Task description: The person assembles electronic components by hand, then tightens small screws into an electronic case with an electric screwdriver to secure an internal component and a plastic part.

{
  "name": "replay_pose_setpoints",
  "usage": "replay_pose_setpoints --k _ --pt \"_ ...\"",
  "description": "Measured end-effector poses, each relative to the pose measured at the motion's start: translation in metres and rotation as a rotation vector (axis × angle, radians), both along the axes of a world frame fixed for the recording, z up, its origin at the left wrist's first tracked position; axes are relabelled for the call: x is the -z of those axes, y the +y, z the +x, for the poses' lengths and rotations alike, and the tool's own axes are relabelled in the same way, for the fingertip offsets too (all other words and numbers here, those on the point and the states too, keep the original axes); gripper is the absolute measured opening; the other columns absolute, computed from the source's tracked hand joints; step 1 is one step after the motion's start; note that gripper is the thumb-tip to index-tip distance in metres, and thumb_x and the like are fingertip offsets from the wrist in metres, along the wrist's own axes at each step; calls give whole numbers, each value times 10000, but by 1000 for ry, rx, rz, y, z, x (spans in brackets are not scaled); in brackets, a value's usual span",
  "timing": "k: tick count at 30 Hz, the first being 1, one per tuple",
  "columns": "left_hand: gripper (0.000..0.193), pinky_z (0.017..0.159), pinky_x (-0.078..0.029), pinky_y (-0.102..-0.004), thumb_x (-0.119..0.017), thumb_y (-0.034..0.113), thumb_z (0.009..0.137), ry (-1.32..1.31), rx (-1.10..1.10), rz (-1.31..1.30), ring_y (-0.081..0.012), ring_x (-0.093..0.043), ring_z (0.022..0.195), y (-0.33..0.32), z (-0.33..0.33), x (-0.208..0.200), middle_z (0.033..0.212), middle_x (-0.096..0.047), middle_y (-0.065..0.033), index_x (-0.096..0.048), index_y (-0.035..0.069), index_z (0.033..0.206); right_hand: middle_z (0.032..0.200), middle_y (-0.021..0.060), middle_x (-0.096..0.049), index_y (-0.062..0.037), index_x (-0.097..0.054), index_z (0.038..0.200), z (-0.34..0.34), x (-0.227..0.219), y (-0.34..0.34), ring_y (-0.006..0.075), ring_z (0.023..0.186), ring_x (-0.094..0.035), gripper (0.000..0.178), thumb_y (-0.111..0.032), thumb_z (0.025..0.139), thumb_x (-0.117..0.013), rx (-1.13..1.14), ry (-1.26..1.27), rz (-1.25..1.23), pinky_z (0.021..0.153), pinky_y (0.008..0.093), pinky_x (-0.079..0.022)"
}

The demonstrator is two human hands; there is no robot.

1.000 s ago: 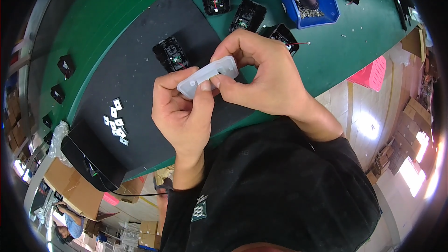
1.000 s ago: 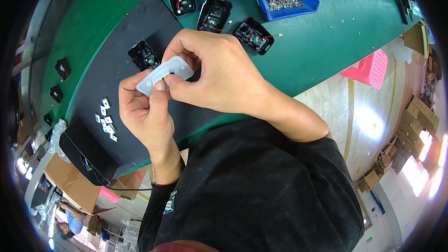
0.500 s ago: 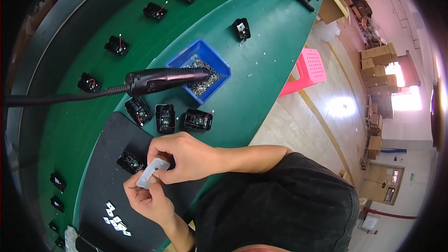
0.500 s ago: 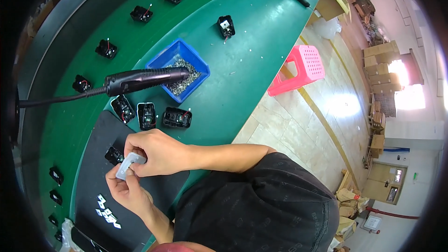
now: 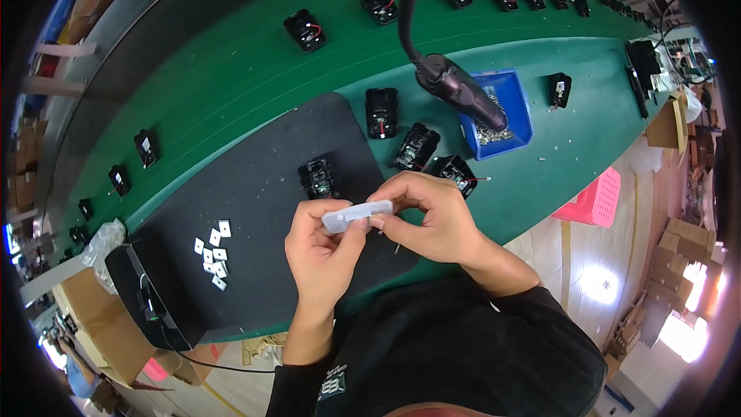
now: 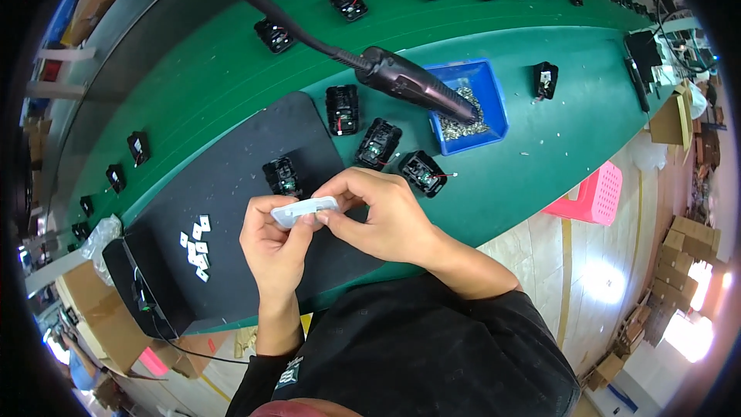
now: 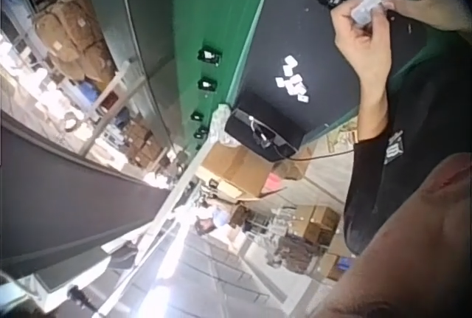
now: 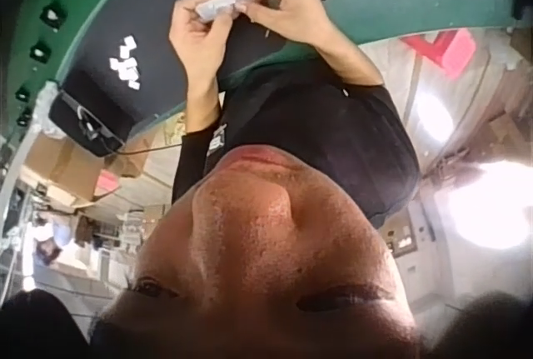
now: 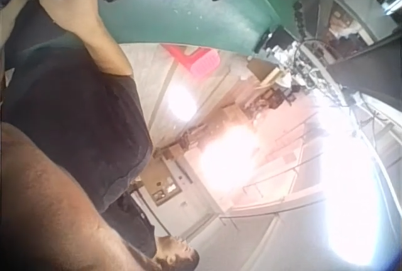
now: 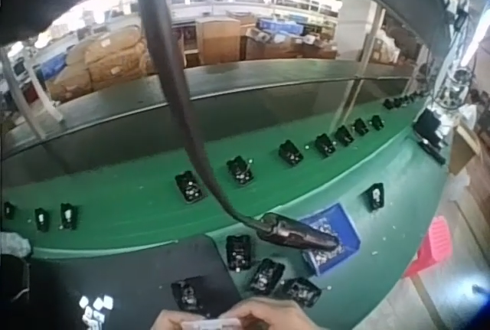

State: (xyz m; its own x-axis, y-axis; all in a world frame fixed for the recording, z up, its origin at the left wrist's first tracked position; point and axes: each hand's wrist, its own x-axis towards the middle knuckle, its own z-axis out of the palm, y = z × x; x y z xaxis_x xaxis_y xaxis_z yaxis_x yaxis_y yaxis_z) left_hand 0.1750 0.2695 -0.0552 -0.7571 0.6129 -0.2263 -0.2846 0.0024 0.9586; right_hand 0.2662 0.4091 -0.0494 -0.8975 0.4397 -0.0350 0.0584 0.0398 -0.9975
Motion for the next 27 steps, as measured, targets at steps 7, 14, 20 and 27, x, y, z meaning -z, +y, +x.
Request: replay_pose_setpoints --k 7,14,20,27 --pt "205 585 -476 -177 -663 -48 832 75 2 9 -32 -566 715 3 -6 3 836 -627 -34 -543 -12 995 896 93 -672 11 -654 964 -5 -4 3 156 793 -680 182 24 784 -682 7 -9 97 713 268 -560" --pt "190 593 -507 -216 -692 -2 807 224 -6 -27 -63 -595 694 2 -13 0 813 -641 -50 -580 -1 960 898 68 -667 41 -607 990 -9 0 -4 116 844 -657 254 91 749 -672 41 -77 90 775 254 -535" --pt "289 631 -521 -311 -669 59 764 639 -49 -221 -237 -675 739 7 -84 -26 894 -668 -129 -598 33 1043 1086 146 -607 34 -577 1152 28 -15 45 201 899 -649 521 -24 678 -784 303 204 348 823 288 -516" --pt "295 757 -517 -345 -636 104 821 763 127 -452 -251 -667 840 -2 -226 38 936 -677 -144 -617 77 1114 1298 139 -520 -62 -501 1312 15 -23 102 305 1165 -507 763 -123 624 -825 319 -233 949 1006 387 -383"
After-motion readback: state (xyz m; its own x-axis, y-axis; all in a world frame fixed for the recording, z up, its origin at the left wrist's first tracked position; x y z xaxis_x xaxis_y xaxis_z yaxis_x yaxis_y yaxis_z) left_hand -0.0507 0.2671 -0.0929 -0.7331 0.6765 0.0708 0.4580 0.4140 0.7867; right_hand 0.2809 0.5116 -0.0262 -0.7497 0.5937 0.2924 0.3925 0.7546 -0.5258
